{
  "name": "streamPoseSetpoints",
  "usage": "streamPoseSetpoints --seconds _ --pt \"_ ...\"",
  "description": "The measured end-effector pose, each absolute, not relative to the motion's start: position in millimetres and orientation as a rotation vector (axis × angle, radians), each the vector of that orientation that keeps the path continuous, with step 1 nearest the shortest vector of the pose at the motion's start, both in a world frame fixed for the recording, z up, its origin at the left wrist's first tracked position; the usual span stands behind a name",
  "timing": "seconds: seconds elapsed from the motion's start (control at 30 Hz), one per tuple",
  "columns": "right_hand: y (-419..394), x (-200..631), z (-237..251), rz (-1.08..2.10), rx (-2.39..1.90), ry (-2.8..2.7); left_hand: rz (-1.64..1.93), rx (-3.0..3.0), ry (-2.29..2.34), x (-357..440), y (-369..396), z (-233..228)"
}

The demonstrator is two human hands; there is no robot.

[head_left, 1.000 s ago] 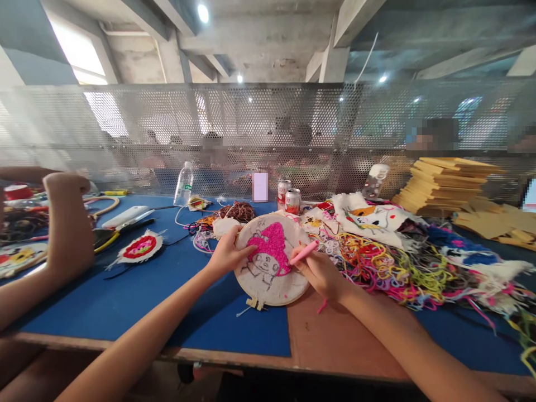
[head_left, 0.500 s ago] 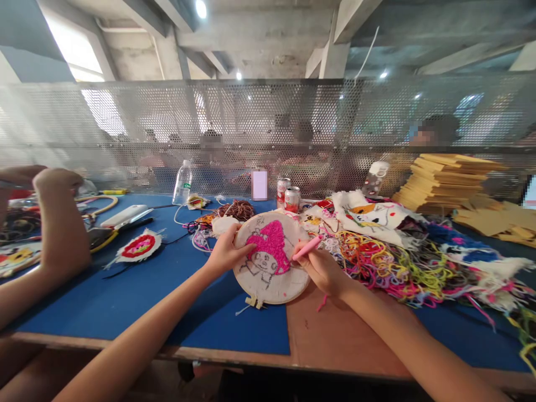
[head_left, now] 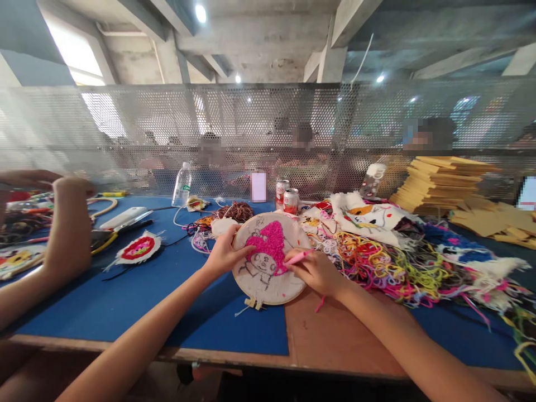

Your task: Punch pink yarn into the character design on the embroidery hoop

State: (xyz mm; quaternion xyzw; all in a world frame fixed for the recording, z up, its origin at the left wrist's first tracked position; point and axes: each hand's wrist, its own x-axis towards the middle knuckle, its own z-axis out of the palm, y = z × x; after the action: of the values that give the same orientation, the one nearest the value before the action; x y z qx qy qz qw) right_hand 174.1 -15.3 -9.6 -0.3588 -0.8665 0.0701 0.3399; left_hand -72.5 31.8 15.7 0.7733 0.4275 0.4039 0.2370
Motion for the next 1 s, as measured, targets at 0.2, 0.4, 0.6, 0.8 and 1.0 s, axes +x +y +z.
streamPoseSetpoints --seconds 0.2,0.4,0.6,0.8,1.0 --pt "-20 178 -7 0.274 -0.999 -2.140 1.113 2.111 1.192 -72 33 14" --pt "-18 180 -8 0.331 -0.972 -2.119 1.090 2.082 1.174 -73 33 13" --pt "-18 181 -8 0.271 -0.967 -2.164 1.098 2.107 1.177 -73 33 14" --pt "-12 182 -7 0.248 -0.824 -2.280 1.090 2.098 1.153 -73 31 16" --pt "-10 179 -7 0.229 -0.878 -2.340 1.106 2.074 1.140 -72 31 16"
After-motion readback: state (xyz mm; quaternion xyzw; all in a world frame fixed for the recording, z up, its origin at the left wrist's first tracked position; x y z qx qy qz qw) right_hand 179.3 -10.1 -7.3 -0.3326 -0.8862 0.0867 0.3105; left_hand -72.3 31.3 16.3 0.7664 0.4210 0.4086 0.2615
